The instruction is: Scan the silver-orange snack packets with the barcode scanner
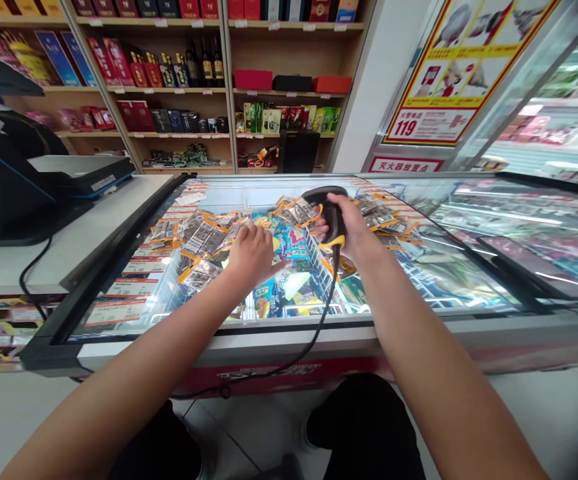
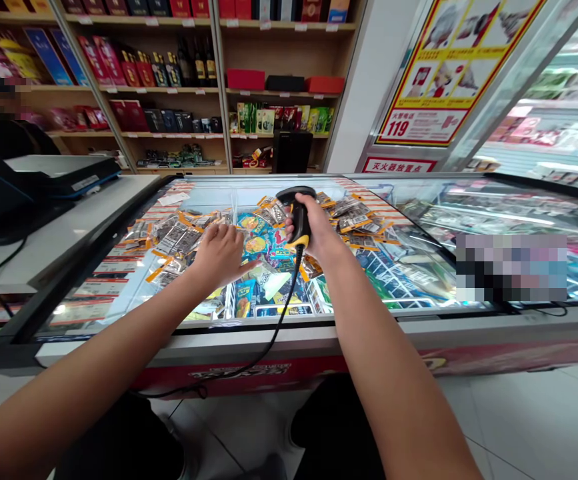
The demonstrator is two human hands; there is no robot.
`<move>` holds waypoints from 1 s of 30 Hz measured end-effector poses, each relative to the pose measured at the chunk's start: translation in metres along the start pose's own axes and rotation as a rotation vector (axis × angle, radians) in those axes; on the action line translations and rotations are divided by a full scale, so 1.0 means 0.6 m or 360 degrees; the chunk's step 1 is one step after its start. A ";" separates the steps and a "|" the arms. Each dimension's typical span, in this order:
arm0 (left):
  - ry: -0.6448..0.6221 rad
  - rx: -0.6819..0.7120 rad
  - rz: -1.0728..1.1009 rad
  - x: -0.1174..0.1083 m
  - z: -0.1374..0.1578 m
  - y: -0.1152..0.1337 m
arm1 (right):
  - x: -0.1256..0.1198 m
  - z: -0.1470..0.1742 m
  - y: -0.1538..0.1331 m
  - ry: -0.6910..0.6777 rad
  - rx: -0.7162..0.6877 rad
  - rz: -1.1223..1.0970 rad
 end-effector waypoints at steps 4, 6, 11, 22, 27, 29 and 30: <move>0.0061 0.0609 0.0281 -0.004 0.001 0.070 | -0.010 0.012 -0.041 -0.0110 -0.0262 -0.0238; 0.0016 0.0981 0.0502 -0.003 0.010 0.122 | -0.006 0.022 -0.050 -0.0217 -0.0278 -0.0295; -0.0075 0.1112 0.0673 0.008 0.010 0.180 | 0.008 0.029 -0.045 -0.0357 -0.0187 -0.0292; 0.0063 0.0558 0.1028 -0.007 -0.001 0.072 | 0.005 0.031 -0.042 -0.0393 -0.0097 -0.0517; 0.0068 0.0157 0.0693 -0.008 -0.013 0.015 | 0.015 0.028 -0.043 -0.0478 -0.0078 -0.0206; 0.0035 0.0095 0.0515 -0.011 -0.015 0.008 | 0.017 0.021 -0.037 -0.0505 -0.0031 -0.0110; 0.0048 0.0104 0.0471 -0.014 -0.015 0.007 | 0.018 0.016 -0.034 -0.0520 0.0003 -0.0084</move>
Point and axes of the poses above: each hand's wrist, its own z-axis away from the middle knuckle, its own x-axis out of the palm, y = z × x, the point moved 8 cm from there along -z, towards the middle knuckle, and after that the axes turned 6 degrees about x, right-handed, at the moved point
